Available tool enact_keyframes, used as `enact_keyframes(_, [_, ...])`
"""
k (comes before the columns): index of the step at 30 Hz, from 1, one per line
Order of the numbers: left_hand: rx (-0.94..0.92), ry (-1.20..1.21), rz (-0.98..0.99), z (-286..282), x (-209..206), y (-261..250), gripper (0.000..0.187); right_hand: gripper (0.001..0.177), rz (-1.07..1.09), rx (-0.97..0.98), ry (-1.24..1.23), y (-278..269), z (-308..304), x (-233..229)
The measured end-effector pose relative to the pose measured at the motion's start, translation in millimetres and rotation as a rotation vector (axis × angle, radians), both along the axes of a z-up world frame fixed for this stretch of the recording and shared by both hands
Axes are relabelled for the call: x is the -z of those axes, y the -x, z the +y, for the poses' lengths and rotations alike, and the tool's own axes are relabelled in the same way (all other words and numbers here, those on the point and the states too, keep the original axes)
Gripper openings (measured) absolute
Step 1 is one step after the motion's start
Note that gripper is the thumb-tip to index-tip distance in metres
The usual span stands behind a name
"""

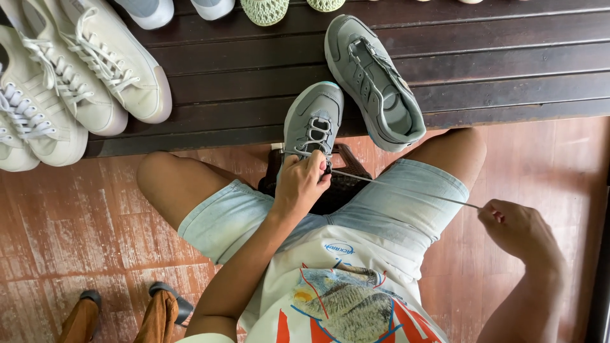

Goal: The person is cleaning the interior of various sneakers by removing the laces, inspecting the inside, and then relacing them.

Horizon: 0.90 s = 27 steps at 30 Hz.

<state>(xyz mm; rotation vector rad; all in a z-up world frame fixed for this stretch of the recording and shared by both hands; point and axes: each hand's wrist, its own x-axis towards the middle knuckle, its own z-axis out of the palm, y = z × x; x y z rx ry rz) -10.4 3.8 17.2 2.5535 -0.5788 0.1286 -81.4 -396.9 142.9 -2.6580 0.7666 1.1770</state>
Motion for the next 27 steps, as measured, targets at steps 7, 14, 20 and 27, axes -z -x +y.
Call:
enact_keyframes(7, [0.06,-0.069,0.135,3,-9,-6,0.043,0.034,-0.02,0.031,0.029,-8,6,-8])
enact_keyframes(14, [0.288,-0.084,0.48,12,-30,-36,0.031,0.047,-0.424,-0.435,0.013,-20,93,32])
enact_keyframes(20, [0.318,-0.353,0.172,-8,-14,-46,0.009,0.047,-0.696,-0.389,-0.553,-52,203,83])
enact_keyframes(27, [0.356,-0.362,0.194,2,-23,-56,0.008,0.024,-0.725,-0.192,-0.927,-62,212,134])
